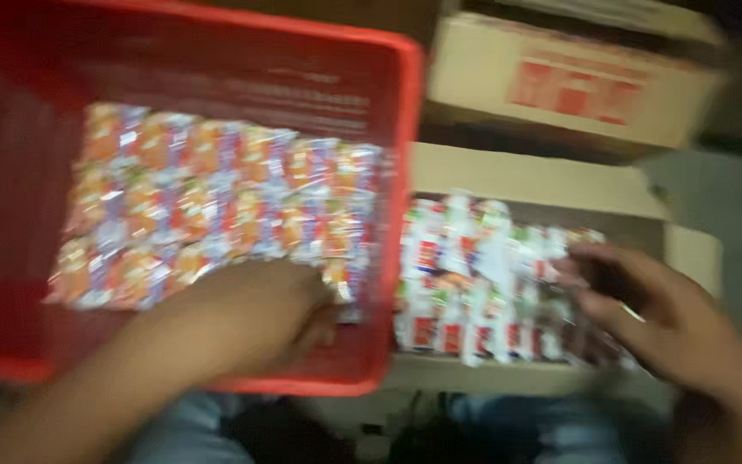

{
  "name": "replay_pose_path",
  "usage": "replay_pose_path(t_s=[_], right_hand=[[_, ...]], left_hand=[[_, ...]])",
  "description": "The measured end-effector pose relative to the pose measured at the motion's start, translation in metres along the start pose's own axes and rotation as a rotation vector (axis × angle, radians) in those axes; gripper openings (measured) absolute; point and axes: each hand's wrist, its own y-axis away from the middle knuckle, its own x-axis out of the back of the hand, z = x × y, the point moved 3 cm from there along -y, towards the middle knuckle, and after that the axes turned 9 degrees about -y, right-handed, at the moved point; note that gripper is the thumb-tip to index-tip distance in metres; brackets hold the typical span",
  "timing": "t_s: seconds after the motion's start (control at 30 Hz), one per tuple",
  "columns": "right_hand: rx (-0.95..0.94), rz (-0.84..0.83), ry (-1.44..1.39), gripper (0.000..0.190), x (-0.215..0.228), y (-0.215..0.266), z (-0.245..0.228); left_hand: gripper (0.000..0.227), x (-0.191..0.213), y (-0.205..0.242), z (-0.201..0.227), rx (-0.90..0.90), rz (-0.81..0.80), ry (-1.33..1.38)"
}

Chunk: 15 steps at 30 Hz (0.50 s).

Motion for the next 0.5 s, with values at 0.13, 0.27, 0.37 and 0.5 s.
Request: replay_pose_path(t_s=[0.13,0.27,0.37,0.5], right_hand=[[-0.017,0.131,0.118,0.047,0.011,0.001,-0.028],[-0.013,0.248,0.049,0.043,0.018,-0.013,-0.018],[-0.102,0.232,0.053,0.035,0.006,-0.032,-0.017],[-0.228,0.066,0.144,0.026,-0.039,-0.050,-0.033]], left_hand=[[0.040,-0.015,0.026,0.031,-0.021,0.227,0.321],[0.033,-0.041,0.002,0.037,0.011,0.181,0.243],[0.045,-0.052,-0.028,0.020,-0.005,0.301,0.264],[0.038,-0.047,-0.044,-0.012,0.197,0.314,0.275]])
